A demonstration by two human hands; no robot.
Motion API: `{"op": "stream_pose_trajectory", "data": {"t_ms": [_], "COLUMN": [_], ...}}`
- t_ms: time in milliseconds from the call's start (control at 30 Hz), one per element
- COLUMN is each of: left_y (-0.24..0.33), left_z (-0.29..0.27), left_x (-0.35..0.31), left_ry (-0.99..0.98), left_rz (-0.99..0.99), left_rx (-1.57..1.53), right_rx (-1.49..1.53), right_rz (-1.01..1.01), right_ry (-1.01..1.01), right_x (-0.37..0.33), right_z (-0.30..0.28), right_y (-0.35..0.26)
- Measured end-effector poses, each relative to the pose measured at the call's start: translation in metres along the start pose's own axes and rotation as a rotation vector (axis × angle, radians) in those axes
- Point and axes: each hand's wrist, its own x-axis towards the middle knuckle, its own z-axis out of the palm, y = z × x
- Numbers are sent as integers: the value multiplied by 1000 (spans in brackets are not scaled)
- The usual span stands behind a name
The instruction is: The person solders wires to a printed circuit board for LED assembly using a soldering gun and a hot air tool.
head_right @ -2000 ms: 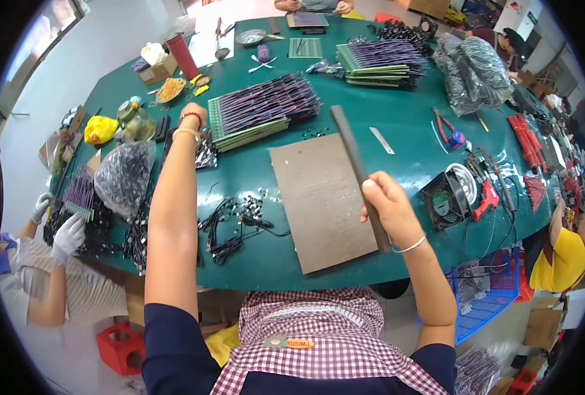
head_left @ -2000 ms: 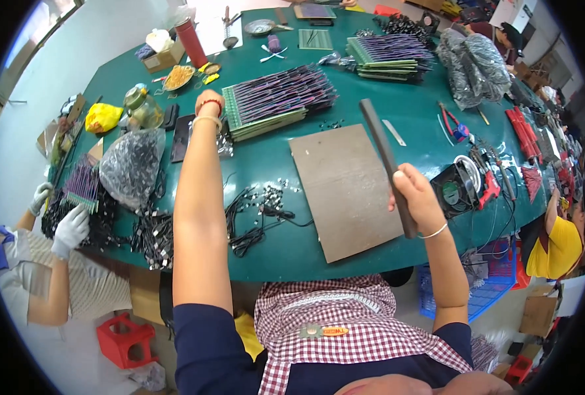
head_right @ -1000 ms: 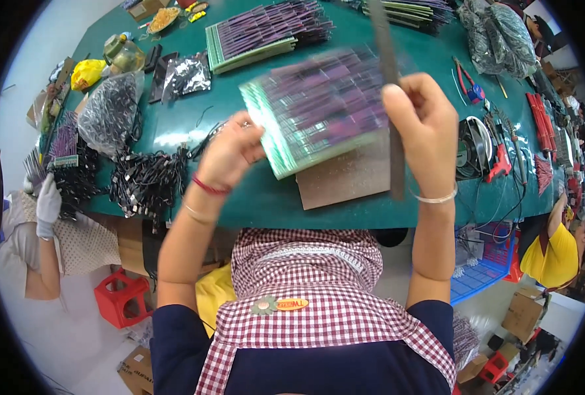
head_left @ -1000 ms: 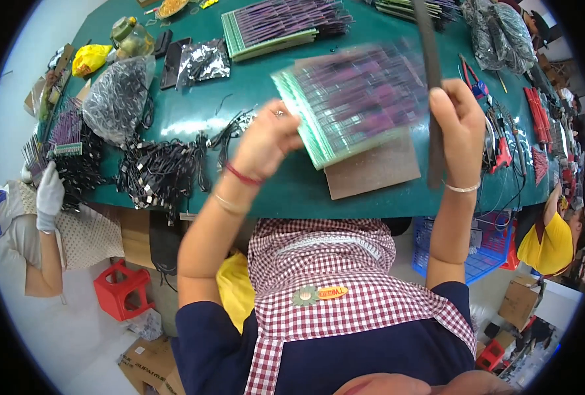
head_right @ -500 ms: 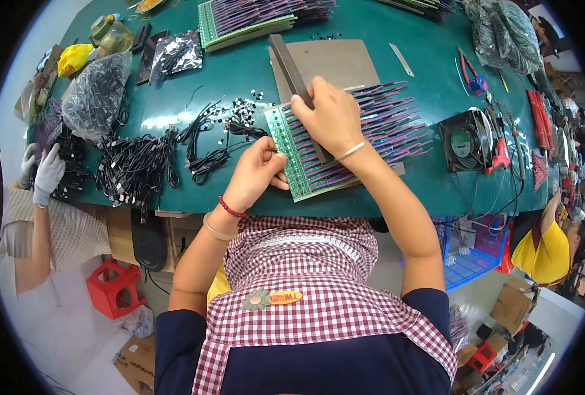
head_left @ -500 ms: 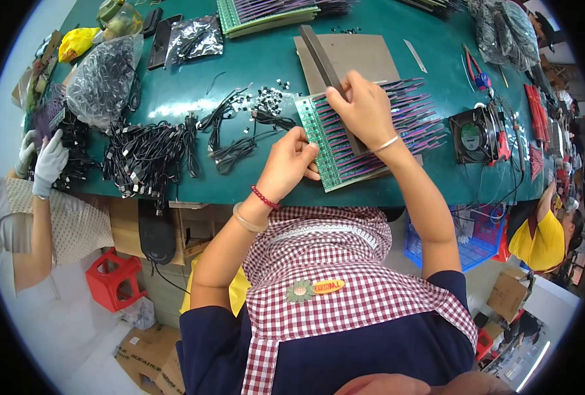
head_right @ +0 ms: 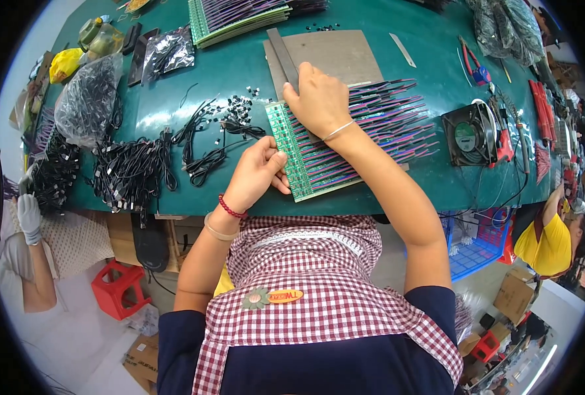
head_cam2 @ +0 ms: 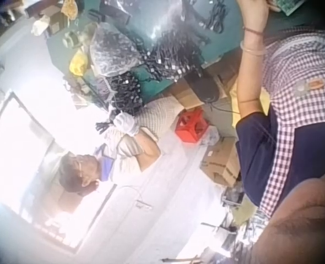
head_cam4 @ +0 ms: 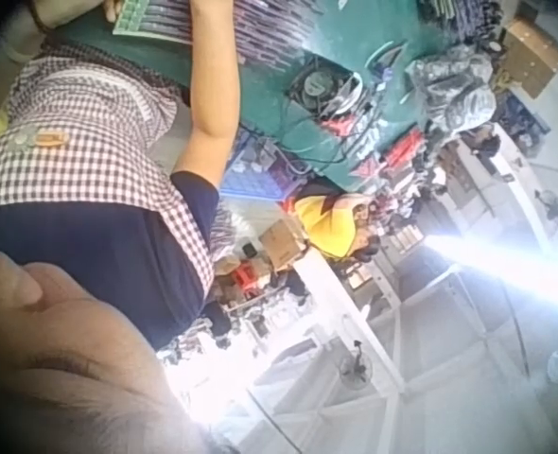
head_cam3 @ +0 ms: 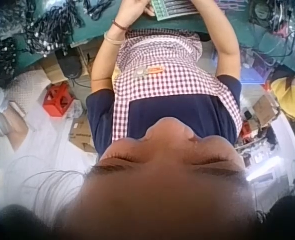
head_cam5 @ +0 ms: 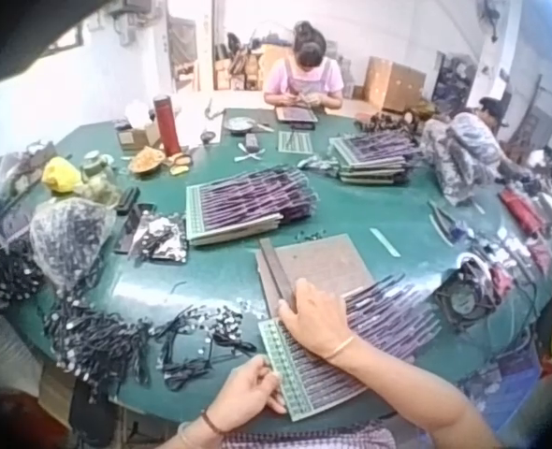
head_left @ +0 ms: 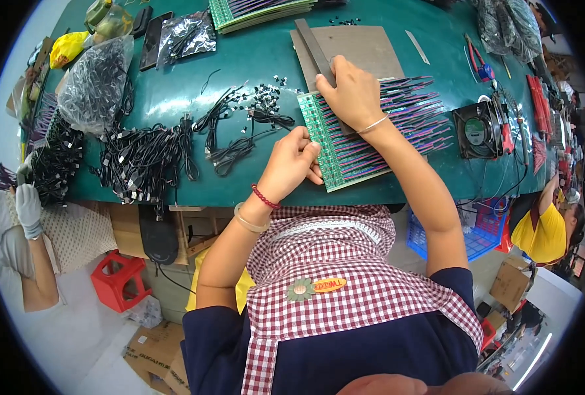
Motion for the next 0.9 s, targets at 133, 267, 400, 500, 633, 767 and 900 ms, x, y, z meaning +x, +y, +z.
{"op": "stream_pose_trajectory", "data": {"t_ms": [133, 267, 400, 500, 633, 767, 900], "left_y": [-4, 0, 4, -2, -5, -7, -6], "left_z": [1, -2, -5, -4, -4, -3, -3], "left_x": [2, 3, 5, 6, 3, 2, 2], "left_ry": [10, 15, -27, 1, -25, 21, 29], "left_rz": [10, 67, 16, 35, 7, 27, 9], "left_rx": [-36, 89, 105, 38, 36, -22, -25], "right_rx": [-2, 9, 18, 30, -15, 0, -4], "right_rz": [-13, -30, -41, -38, -52, -14, -13], "right_ry": [1, 39, 27, 31, 44, 33, 67], "right_x": [1, 5, 8, 11, 7, 7, 5], "right_z": [1, 1, -2, -5, 1, 3, 5], "right_y": [1, 7, 7, 1, -3, -6, -5]}}
